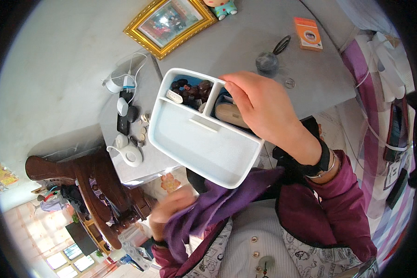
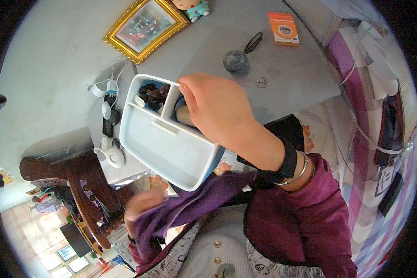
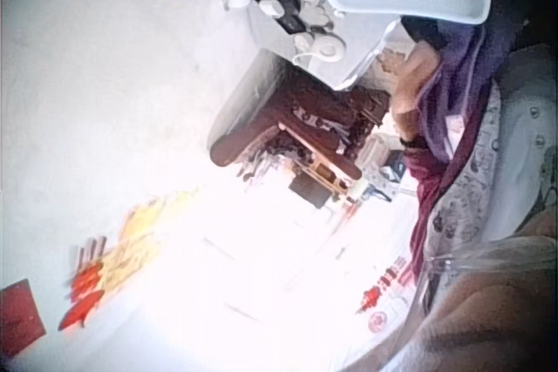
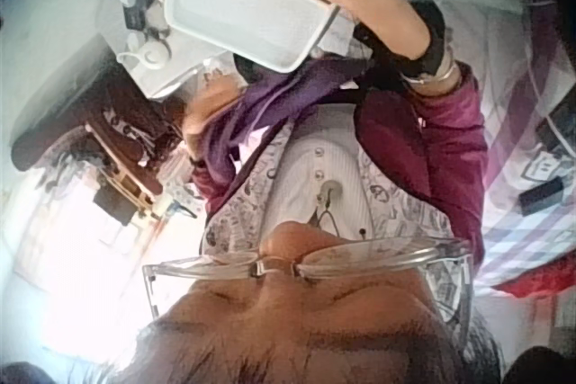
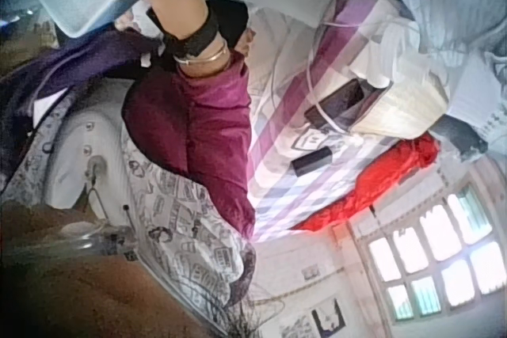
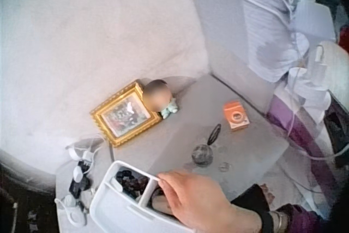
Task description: The person wipes the inside of a white compartmentalized tray with a purple cloth, removes small items like coins and beads, and wipes the tray sections. The person places the removed items on the table and continues wiping the tray.
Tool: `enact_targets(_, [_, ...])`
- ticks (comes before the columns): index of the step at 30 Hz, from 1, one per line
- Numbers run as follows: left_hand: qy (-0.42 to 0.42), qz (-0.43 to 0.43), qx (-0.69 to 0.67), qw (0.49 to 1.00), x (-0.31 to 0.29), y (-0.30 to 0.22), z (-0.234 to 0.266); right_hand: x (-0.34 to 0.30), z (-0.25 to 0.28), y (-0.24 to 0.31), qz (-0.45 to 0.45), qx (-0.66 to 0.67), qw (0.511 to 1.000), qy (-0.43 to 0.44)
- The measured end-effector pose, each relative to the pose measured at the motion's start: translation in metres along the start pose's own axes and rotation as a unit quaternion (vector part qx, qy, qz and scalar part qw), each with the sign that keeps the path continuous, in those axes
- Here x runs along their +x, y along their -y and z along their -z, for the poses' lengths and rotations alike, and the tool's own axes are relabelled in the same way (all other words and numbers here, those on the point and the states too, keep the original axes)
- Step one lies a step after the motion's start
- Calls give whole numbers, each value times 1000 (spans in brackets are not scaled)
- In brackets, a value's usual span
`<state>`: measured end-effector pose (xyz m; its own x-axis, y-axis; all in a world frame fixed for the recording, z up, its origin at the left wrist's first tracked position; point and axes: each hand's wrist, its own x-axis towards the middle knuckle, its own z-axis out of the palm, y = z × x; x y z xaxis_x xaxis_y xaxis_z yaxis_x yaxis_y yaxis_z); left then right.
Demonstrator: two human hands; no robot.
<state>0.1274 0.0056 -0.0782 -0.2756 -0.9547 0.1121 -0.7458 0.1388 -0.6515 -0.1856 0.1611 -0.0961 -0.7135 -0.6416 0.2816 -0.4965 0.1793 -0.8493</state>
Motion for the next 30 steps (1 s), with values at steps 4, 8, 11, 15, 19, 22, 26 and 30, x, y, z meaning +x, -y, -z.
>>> enact_targets(4, [307, -458, -658, 513, -16, 35, 22, -8, -6, 6, 37, -48, 998, -14])
enact_targets(8, [165, -155, -937, 267, -23, 42, 57, -15, -8, 11, 13, -14, 1000, -9])
enact_targets(11, [131, -198, -935, 264, -17, 7, 76, -15, -6, 11, 11, -31, 999, 9])
enact_targets(15, [124, -501, -603, 608, -21, -44, 100, -14, -6, 11, 25, -39, 999, -1])
enact_targets(19, [-78, -505, -433, 742, -43, -58, 115, -14, -5, 11, 19, -35, 999, 6])
enact_targets(22, [-94, -508, -448, 730, -48, -63, 112, -14, -6, 11, 17, -33, 999, 7])
enact_targets(26, [-93, -538, -544, 637, -46, -74, 101, -13, -7, 12, 37, -27, 999, -13])
enact_targets(30, [-7, -571, -584, 577, -30, -70, 96, -12, -5, 13, 38, -53, 998, 3])
